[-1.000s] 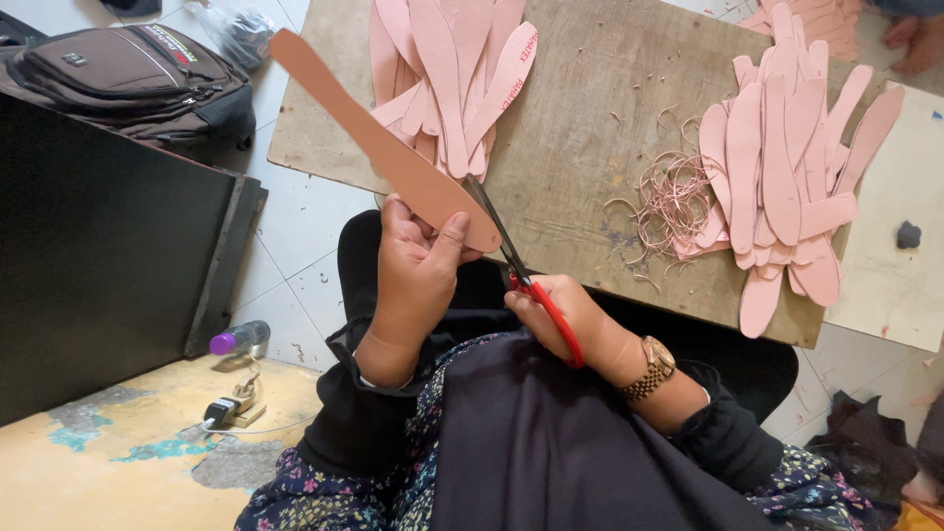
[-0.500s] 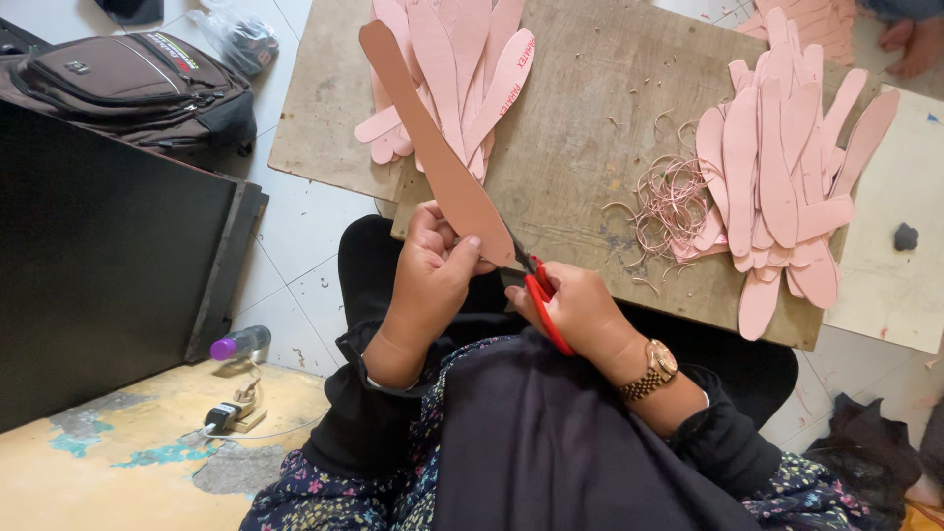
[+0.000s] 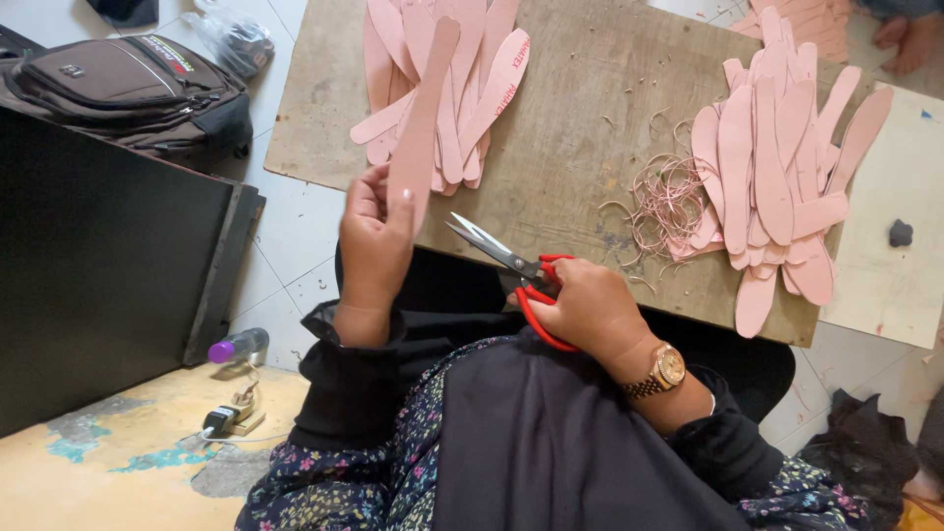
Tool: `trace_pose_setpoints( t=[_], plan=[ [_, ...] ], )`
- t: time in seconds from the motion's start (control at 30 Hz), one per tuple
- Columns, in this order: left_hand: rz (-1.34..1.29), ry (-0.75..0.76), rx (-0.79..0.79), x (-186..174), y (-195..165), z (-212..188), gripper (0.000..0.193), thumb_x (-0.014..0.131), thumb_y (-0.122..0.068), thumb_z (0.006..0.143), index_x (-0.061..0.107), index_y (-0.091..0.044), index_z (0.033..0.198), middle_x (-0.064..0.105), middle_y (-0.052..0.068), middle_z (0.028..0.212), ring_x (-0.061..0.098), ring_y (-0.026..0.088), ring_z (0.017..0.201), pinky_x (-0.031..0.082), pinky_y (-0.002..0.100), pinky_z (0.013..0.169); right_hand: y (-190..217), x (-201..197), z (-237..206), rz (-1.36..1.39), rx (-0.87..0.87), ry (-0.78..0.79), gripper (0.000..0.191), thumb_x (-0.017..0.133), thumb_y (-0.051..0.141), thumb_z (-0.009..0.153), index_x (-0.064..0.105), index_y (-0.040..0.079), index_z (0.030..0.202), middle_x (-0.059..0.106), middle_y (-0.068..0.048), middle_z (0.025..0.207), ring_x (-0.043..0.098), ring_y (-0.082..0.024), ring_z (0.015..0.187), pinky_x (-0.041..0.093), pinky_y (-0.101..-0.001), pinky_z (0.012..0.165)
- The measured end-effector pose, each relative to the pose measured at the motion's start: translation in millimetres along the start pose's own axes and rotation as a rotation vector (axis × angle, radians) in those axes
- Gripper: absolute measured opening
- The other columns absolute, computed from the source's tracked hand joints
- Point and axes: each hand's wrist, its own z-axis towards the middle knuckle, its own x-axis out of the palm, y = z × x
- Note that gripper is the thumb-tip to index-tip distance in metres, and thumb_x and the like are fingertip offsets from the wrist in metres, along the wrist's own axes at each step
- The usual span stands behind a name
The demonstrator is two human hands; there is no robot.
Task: The person sits at a workbench and trims the edges of pink insole blanks with red-handled scissors, rotating each blank to cut evenly around the outline, then sets the trimmed blank on the board with a pile of finished pieces and picks up the next one.
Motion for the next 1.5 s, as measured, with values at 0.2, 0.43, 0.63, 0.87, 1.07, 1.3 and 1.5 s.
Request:
trace_pose_setpoints(
  t=[0.2, 0.43, 0.63, 0.87, 1.07, 1.3, 1.5],
  plan=[
    [-0.030, 0.045, -0.153, -29.4, -31.5, 31.8, 0.026, 0.066, -0.007, 0.097, 0.061, -0.002, 0.122, 0.068, 0.001, 0.107, 0.065, 0.005, 0.087, 0.054, 0.020, 0.067, 9.0, -7.1, -1.7, 0.181, -0.143, -0.090, 0.050, 0.090, 0.042, 0.072, 0.066, 0.001, 0.089, 0.068, -0.016, 0.086, 0.067, -0.034, 0.075, 0.054, -0.0401, 0.066],
    [0.031, 0.310, 0.088, -45.9, -49.4, 68.6, 0.047, 0.053, 0.010, 0.095, 0.049, 0.001, 0.141, 0.061, 0.008, 0.116, 0.060, 0.009, 0.097, 0.052, 0.024, 0.081, 8.0, -13.7, -0.1, 0.196, -0.286, -0.236, 0.039, 0.087, 0.030, 0.079, 0.062, 0.003, 0.093, 0.069, -0.014, 0.099, 0.068, -0.031, 0.080, 0.055, -0.0363, 0.069],
    [0.316, 0.246, 0.222, 5.0, -26.8, 156.2, 0.042, 0.061, 0.000, 0.095, 0.048, 0.001, 0.134, 0.067, 0.010, 0.109, 0.068, 0.014, 0.085, 0.056, 0.026, 0.071, 9.6, -6.3, -1.1, 0.212, -0.232, -0.148, 0.041, 0.087, 0.029, 0.078, 0.066, 0.002, 0.099, 0.068, -0.013, 0.089, 0.068, -0.029, 0.077, 0.056, -0.0359, 0.067],
    [0.732, -0.067, 0.379, 49.8, -5.3, 181.4, 0.061, 0.081, -0.019, 0.096, 0.046, -0.004, 0.143, 0.060, 0.021, 0.137, 0.056, 0.041, 0.131, 0.047, 0.048, 0.113, 3.7, -2.3, -1.3, 0.254, -0.174, -0.124, 0.042, 0.086, 0.028, 0.079, 0.066, 0.001, 0.103, 0.067, -0.011, 0.087, 0.067, -0.025, 0.071, 0.054, -0.0331, 0.065],
    [0.914, -0.104, -0.007, 49.8, 0.5, 133.8, 0.115, 0.074, -0.072, 0.086, 0.015, -0.007, 0.159, 0.032, 0.023, 0.160, 0.008, 0.051, 0.152, 0.010, 0.075, 0.113, -13.2, -3.0, -1.8, 0.320, 0.002, -0.132, 0.031, 0.084, 0.024, 0.084, 0.068, 0.002, 0.099, 0.064, -0.012, 0.078, 0.060, -0.022, 0.062, 0.049, -0.0305, 0.060],
    [1.189, -0.423, -0.284, -44.5, 4.8, 160.9, 0.072, 0.048, -0.058, 0.098, 0.041, -0.006, 0.147, 0.046, 0.016, 0.153, 0.023, 0.043, 0.149, 0.014, 0.073, 0.112, -36.5, -3.6, -3.4, 0.387, 0.034, -0.238, 0.020, 0.076, 0.016, 0.086, 0.068, 0.003, 0.099, 0.071, -0.009, 0.084, 0.069, -0.017, 0.070, 0.054, -0.0294, 0.066],
    [1.197, -0.182, -0.287, -76.0, 15.5, 153.8, 0.075, 0.035, -0.064, 0.107, 0.069, 0.003, 0.106, 0.067, 0.029, 0.104, 0.063, 0.048, 0.102, 0.048, 0.056, 0.088, -42.8, 2.7, -5.0, 0.276, 0.122, -0.222, 0.023, 0.079, 0.017, 0.084, 0.069, 0.002, 0.099, 0.066, -0.012, 0.079, 0.061, -0.020, 0.062, 0.050, -0.0332, 0.059]
  ],
)
